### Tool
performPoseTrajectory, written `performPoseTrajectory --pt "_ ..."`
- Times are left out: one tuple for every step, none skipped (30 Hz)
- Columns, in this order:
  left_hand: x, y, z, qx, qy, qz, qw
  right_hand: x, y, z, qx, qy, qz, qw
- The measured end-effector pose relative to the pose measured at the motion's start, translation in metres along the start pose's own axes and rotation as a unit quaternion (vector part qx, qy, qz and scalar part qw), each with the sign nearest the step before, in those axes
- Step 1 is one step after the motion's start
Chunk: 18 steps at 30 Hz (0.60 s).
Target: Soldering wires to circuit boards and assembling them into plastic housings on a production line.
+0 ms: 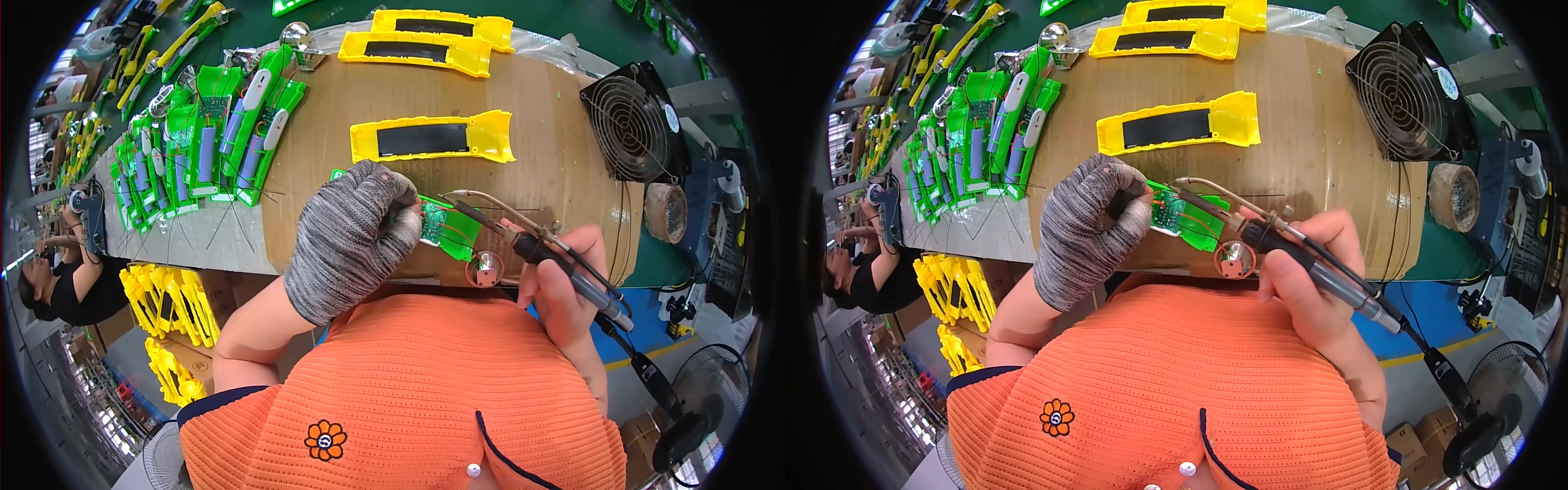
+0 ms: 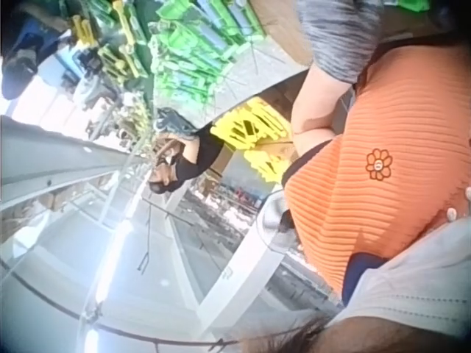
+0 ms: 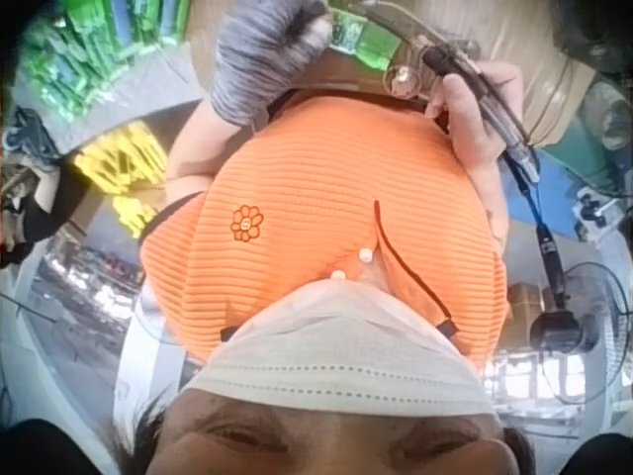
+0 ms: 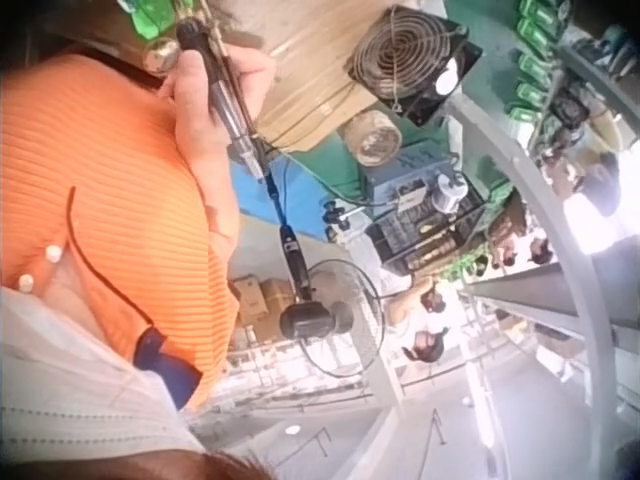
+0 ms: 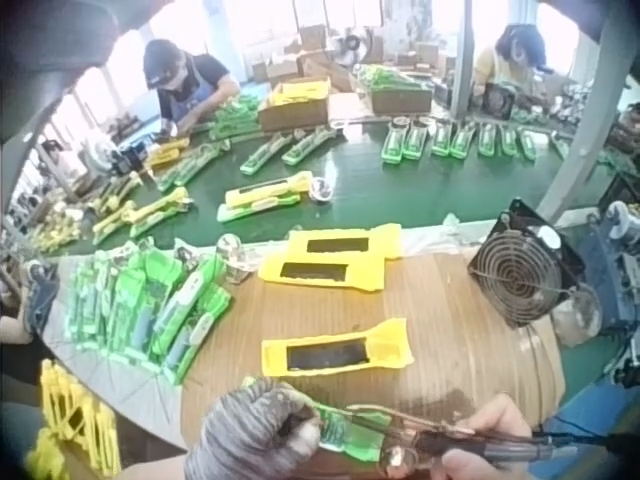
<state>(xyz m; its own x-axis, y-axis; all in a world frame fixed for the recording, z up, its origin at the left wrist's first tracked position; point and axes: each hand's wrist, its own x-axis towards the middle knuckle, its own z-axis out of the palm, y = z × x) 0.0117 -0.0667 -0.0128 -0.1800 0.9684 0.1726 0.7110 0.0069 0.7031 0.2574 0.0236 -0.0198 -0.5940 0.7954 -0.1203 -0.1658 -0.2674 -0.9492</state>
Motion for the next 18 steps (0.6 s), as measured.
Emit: performPoseTrajectory --pt "-0.002 0.001 0.003 0.009 0.019 -0.014 1.000 -0.001 0.000 -0.003 0.003 -0.038 0.000 0.999" --pt "-0.003 0.001 0.005 0.017 0.037 -0.028 0.999 -0.001 -0.001 0.001 -0.001 -0.037 0.004 0.999" --pt "-0.002 0.000 0.006 0.032 0.041 -0.023 0.998 0.000 -0.005 0.007 -0.005 -0.035 0.008 0.999" --pt "-0.001 0.002 0.007 0.032 0.042 -0.022 0.998 0.001 -0.013 0.009 -0.013 -0.050 0.038 0.998" --pt "-0.001 0.003 0.008 0.015 0.053 -0.030 0.998 0.001 -0.013 0.009 -0.014 -0.050 0.037 0.998" --pt "-0.001 0.004 0.009 -0.003 0.064 -0.039 0.997 0.001 -0.010 0.010 -0.026 -0.054 0.020 0.998" --pt "-0.001 0.005 0.009 -0.002 0.066 -0.039 0.997 0.001 -0.009 0.012 -0.039 -0.059 0.004 0.997" --pt "-0.001 0.004 0.010 -0.001 0.066 -0.038 0.997 0.001 -0.008 0.015 -0.028 -0.049 0.004 0.998" --pt "-0.001 0.004 0.010 0.001 0.067 -0.038 0.997 0.001 -0.009 0.017 -0.028 -0.050 0.003 0.998" --pt "-0.001 0.004 0.010 0.001 0.068 -0.038 0.997 0.002 -0.009 0.018 -0.035 -0.051 0.001 0.998" --pt "-0.002 0.004 0.010 -0.003 0.068 -0.042 0.997 0.002 -0.009 0.019 -0.041 -0.052 -0.001 0.998" --pt "-0.002 0.003 0.010 -0.007 0.068 -0.046 0.997 0.003 -0.009 0.019 -0.042 -0.053 -0.002 0.998" --pt "-0.002 0.003 0.011 -0.008 0.067 -0.045 0.997 0.002 -0.008 0.018 -0.046 -0.054 -0.002 0.997" --pt "-0.001 0.003 0.011 -0.001 0.067 -0.041 0.997 0.002 -0.008 0.018 -0.051 -0.055 -0.003 0.997" --pt "-0.001 0.003 0.011 0.006 0.068 -0.038 0.997 0.002 -0.007 0.018 -0.052 -0.053 -0.003 0.997" --pt "-0.001 0.004 0.011 0.005 0.067 -0.037 0.997 0.002 -0.007 0.018 -0.050 -0.051 -0.002 0.997" --pt "-0.001 0.004 0.011 0.001 0.067 -0.042 0.997 0.002 -0.006 0.018 -0.048 -0.049 -0.002 0.998" --pt "-0.001 0.004 0.011 -0.004 0.066 -0.048 0.997 0.003 -0.004 0.016 -0.048 -0.048 -0.002 0.998"
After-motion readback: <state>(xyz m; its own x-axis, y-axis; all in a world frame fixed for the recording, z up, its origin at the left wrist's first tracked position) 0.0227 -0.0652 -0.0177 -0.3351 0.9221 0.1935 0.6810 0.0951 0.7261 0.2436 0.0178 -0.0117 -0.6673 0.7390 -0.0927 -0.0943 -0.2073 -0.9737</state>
